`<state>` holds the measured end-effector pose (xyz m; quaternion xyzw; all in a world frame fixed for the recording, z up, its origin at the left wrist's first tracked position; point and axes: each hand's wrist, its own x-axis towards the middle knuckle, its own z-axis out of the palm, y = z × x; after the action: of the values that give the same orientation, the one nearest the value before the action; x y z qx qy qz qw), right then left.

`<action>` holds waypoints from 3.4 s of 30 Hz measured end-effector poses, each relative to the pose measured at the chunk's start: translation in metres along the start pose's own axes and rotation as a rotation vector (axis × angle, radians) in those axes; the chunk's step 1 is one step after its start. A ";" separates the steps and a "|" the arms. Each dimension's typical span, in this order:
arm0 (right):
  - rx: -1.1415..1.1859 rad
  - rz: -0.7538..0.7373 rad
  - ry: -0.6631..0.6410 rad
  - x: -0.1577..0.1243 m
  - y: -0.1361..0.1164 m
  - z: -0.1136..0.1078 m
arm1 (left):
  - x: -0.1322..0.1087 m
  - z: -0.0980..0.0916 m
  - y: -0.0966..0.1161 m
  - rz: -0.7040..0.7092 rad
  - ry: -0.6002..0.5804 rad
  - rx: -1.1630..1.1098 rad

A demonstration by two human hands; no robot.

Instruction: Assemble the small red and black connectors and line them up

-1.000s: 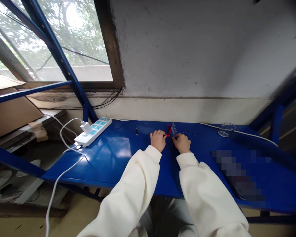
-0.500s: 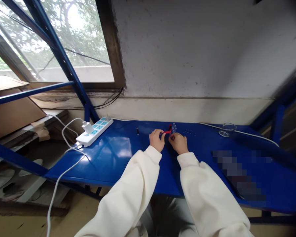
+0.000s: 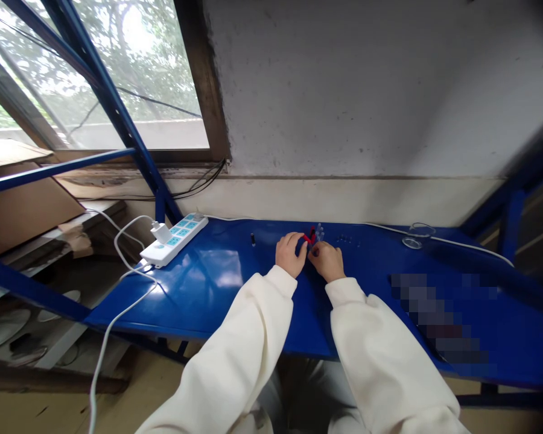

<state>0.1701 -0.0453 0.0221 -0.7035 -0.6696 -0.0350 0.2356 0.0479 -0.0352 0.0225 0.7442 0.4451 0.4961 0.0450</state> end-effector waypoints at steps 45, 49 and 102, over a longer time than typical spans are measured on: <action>0.273 -0.242 0.076 0.000 -0.001 0.008 | 0.098 -0.080 -0.014 0.008 -0.440 0.422; 0.288 -0.260 0.040 0.000 -0.001 0.009 | 0.110 -0.097 -0.045 -0.066 -0.587 0.538; 0.267 -0.249 0.001 0.000 0.001 0.009 | 0.079 -0.092 -0.086 -0.231 -0.574 0.565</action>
<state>0.1682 -0.0423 0.0138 -0.5777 -0.7501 0.0249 0.3211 -0.0679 0.0382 0.0802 0.7806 0.6134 0.1187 0.0166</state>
